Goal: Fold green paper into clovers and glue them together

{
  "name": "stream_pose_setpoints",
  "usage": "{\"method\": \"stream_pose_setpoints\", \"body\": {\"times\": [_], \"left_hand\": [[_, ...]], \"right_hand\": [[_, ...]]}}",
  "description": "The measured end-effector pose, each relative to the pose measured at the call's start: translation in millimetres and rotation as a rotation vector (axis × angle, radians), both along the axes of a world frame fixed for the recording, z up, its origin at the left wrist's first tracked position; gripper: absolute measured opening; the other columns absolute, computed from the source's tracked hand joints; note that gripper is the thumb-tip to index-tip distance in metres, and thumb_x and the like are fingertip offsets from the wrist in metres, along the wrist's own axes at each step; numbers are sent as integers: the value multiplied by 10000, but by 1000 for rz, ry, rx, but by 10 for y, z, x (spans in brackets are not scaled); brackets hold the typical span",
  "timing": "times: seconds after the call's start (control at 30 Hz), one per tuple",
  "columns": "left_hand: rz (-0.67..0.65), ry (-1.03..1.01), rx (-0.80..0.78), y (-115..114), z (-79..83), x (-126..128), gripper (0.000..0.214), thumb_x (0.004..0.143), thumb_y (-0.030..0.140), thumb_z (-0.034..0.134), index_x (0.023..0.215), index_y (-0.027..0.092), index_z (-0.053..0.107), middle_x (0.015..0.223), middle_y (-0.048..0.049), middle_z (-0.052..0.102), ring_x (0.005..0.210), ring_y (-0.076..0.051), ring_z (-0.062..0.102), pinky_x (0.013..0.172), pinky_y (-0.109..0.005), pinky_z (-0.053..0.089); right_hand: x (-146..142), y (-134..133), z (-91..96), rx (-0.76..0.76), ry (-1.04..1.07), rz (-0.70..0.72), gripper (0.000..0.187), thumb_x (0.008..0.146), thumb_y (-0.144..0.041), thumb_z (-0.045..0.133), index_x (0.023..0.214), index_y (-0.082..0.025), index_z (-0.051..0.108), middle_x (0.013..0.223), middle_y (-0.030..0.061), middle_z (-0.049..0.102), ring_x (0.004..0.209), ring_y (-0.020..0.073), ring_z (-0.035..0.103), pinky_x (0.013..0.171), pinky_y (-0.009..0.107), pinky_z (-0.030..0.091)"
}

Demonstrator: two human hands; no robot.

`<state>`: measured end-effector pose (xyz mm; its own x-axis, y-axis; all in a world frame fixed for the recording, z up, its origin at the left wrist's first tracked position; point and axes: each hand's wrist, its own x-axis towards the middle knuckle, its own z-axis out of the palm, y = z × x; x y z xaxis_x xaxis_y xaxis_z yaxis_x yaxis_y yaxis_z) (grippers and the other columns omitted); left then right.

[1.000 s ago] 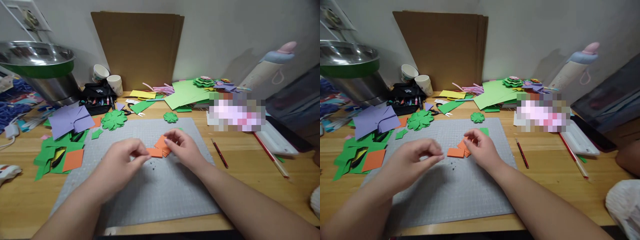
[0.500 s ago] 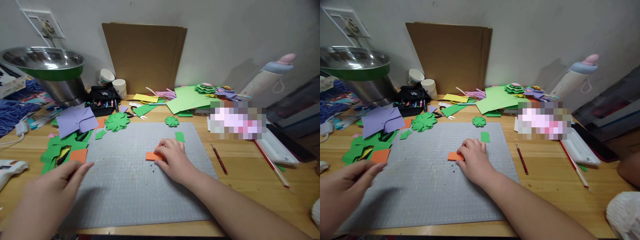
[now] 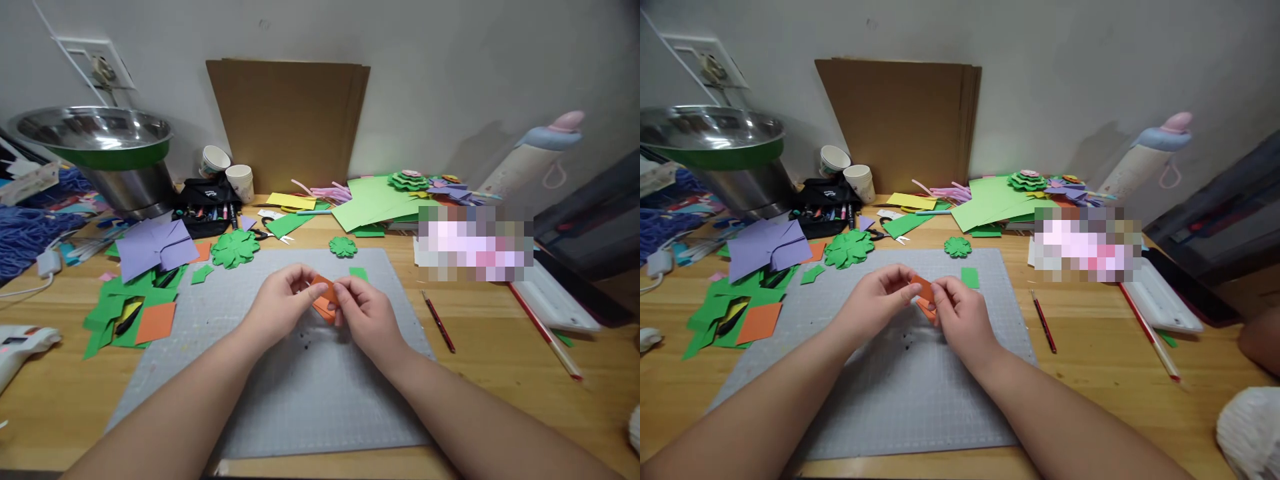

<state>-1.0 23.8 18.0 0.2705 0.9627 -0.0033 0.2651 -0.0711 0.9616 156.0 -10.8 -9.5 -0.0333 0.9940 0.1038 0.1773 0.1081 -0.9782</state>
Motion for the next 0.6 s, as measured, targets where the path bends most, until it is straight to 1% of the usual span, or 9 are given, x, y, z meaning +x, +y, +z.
{"method": "stream_pose_setpoints", "body": {"times": [0.03,0.07,0.1,0.17,0.23,0.3,0.4,0.47,0.6], "left_hand": [[16,-59,-4,-5,-65,13,183,803,350,616,782,170,592,699,3,626,606,-126,570,578,-256,451],[53,-78,52,-13,-118,14,158,810,316,613,755,171,583,668,11,610,589,-119,560,562,-245,444],[86,-59,169,-22,-157,4,131,819,281,607,748,173,587,668,10,605,596,-116,557,564,-241,443],[85,49,514,-33,-189,-37,71,836,203,593,772,181,617,738,-10,625,671,-122,574,617,-248,458],[13,168,847,-33,-177,-82,94,843,131,576,795,191,631,812,-32,641,744,-132,581,668,-261,464],[-45,245,1044,-28,-148,-108,120,838,92,571,800,193,621,823,-41,647,739,-136,571,661,-270,461],[-70,277,1111,-23,-127,-103,127,825,71,584,773,187,591,790,-37,642,701,-135,551,635,-272,454],[-72,246,1064,-27,-138,-87,139,820,61,586,763,186,570,797,-35,631,722,-134,563,651,-267,463],[-78,154,896,-54,-183,-58,165,810,36,575,780,192,532,824,-28,606,774,-127,587,677,-247,477]], "right_hand": [[-8,5,-6,-37,81,-4,234,915,-413,496,873,-199,580,644,-17,595,503,114,544,512,254,412],[-18,11,-9,-71,165,-14,230,898,-430,523,912,-204,565,663,-20,606,503,111,559,499,243,417],[-31,17,-8,-113,252,-27,247,879,-447,551,948,-210,547,680,-22,614,501,110,572,471,229,412],[-55,25,3,-242,436,-35,311,842,-485,587,977,-213,521,711,-14,629,476,109,582,386,196,363],[-69,30,25,-399,602,-9,348,821,-522,593,918,-194,527,752,11,646,438,102,572,317,171,291],[-68,30,49,-500,740,35,370,808,-538,601,854,-174,551,736,16,638,424,89,556,298,156,263],[-47,27,71,-503,826,130,360,795,-515,640,812,-159,594,644,-7,584,448,70,517,315,137,265],[-32,28,73,-444,794,179,312,794,-465,673,811,-160,612,611,-15,556,494,67,498,350,127,290],[-23,44,65,-359,774,186,292,757,-419,731,882,-181,616,683,-19,566,530,61,474,384,131,297]]}}
